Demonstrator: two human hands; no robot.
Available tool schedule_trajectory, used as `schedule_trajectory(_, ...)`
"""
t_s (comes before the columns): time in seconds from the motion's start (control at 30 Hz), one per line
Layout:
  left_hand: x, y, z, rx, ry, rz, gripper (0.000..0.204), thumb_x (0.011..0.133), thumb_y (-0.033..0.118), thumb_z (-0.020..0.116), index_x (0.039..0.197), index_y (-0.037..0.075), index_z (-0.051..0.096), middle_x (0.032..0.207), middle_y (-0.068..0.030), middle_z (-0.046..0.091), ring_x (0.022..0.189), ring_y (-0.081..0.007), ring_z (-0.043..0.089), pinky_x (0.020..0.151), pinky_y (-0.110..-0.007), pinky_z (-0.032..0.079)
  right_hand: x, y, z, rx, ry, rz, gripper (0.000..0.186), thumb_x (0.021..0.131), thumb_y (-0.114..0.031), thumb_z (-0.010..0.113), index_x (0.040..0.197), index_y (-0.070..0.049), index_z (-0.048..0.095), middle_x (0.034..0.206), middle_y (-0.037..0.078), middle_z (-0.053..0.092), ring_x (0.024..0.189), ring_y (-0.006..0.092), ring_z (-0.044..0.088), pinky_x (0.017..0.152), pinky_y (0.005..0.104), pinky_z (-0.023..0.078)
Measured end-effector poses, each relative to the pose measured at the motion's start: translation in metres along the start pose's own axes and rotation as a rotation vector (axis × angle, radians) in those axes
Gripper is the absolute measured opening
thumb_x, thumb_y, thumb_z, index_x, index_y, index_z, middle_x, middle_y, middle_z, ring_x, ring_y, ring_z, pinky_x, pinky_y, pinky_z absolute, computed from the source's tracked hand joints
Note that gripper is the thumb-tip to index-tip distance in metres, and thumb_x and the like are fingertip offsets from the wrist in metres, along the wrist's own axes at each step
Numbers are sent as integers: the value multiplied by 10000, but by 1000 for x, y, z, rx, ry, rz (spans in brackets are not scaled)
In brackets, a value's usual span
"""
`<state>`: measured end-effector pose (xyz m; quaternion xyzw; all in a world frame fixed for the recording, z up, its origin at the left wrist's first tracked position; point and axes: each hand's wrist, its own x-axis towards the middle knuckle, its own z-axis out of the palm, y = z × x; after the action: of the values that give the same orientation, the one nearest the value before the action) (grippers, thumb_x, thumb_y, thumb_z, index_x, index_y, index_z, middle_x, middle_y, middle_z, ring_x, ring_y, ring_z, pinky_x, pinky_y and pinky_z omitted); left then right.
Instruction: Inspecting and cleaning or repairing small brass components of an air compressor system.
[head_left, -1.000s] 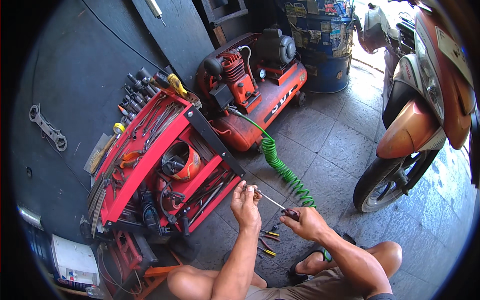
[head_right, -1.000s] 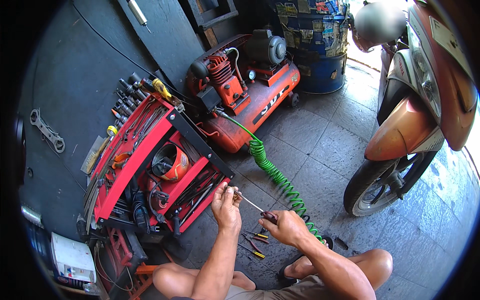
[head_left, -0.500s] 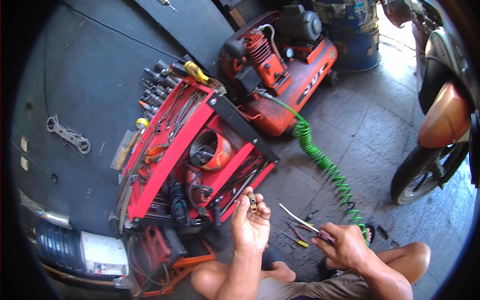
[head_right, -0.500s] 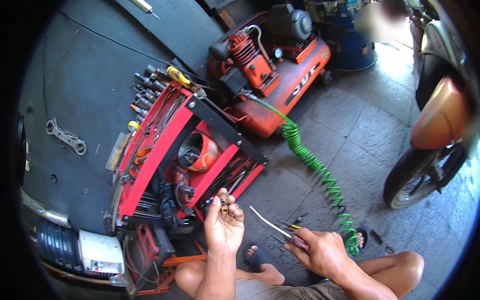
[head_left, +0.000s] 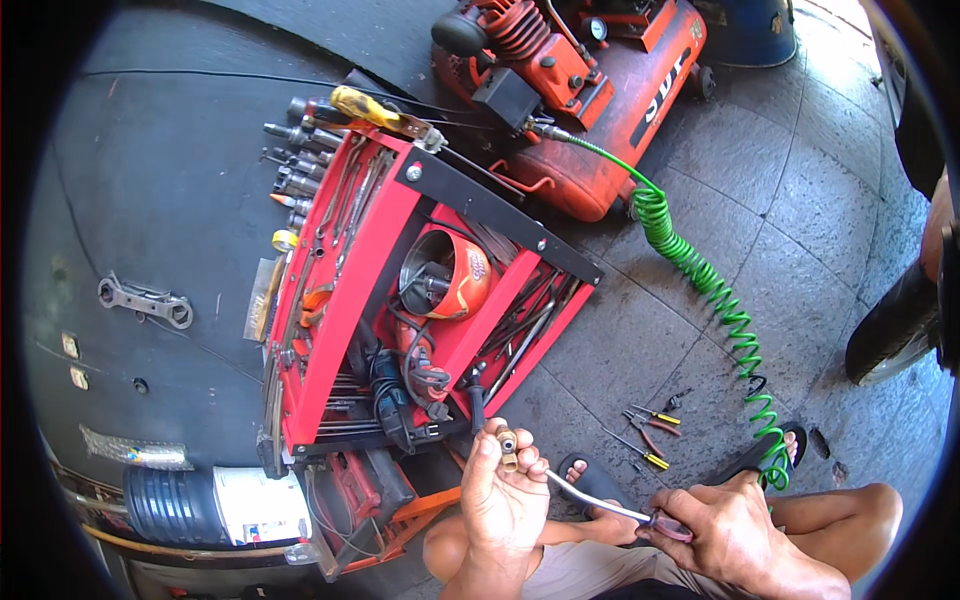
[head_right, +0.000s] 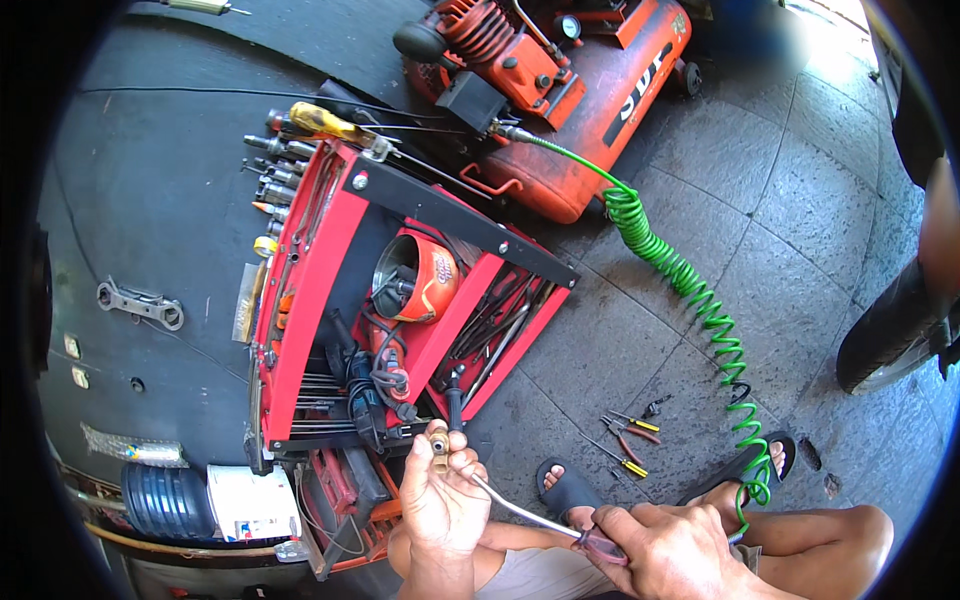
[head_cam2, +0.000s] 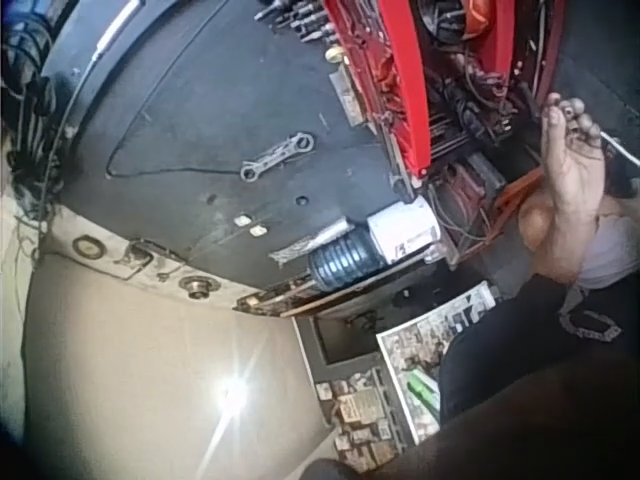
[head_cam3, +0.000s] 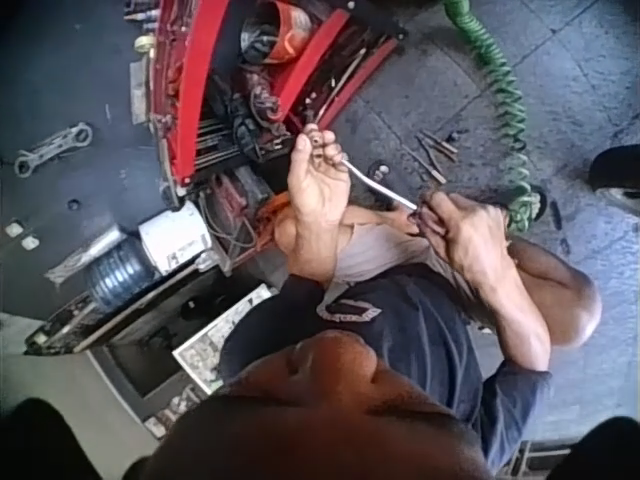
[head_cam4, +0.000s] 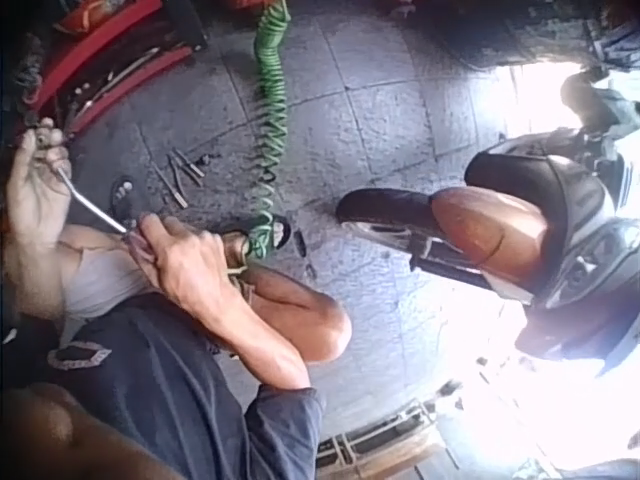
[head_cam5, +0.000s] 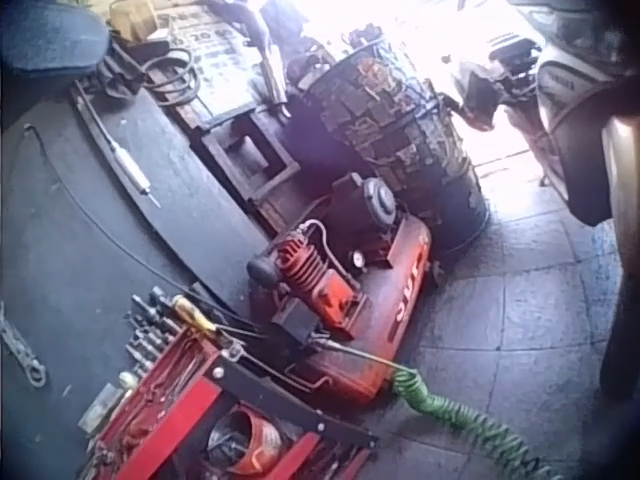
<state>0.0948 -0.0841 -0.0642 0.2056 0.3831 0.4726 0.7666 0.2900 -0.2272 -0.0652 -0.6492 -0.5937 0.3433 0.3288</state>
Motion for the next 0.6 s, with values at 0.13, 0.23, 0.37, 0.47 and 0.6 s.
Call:
schedule_trajectory(0.13,7,1,-4,61,46,40,223,963,256,593,1080,71,546,938,-84,607,784,-153,602,701,-289,515,16,6,1,-29,-41,-56,217,795,-287,740,872,-102,657,609,33,631,500,243,626,487,396,415)
schedule_trajectory(0.23,13,0,-8,60,82,39,221,963,249,592,1082,69,543,947,-84,605,794,-157,606,700,-290,522,18,6,0,80,-61,51,160,860,-264,668,922,-125,619,680,73,613,562,283,609,553,413,428)
schedule_trajectory(0.37,23,-4,-13,53,93,41,230,967,236,582,1107,58,536,959,-96,602,801,-169,609,716,-302,542,28,9,1,140,-43,64,154,845,-234,682,909,-104,632,678,91,613,590,303,623,542,429,444)
schedule_trajectory(0.47,28,-3,-16,-1,146,43,239,938,163,609,1151,88,530,941,-107,611,803,-185,597,704,-312,516,39,13,-1,203,-100,68,163,841,-207,691,912,-69,638,691,113,625,614,305,638,559,404,472)
schedule_trajectory(0.6,35,-2,-16,-17,192,3,247,939,165,610,1161,94,529,940,-111,608,804,-182,595,703,-314,517,51,16,-1,221,-147,119,173,843,-207,688,939,-68,647,695,126,632,609,308,635,554,411,473)
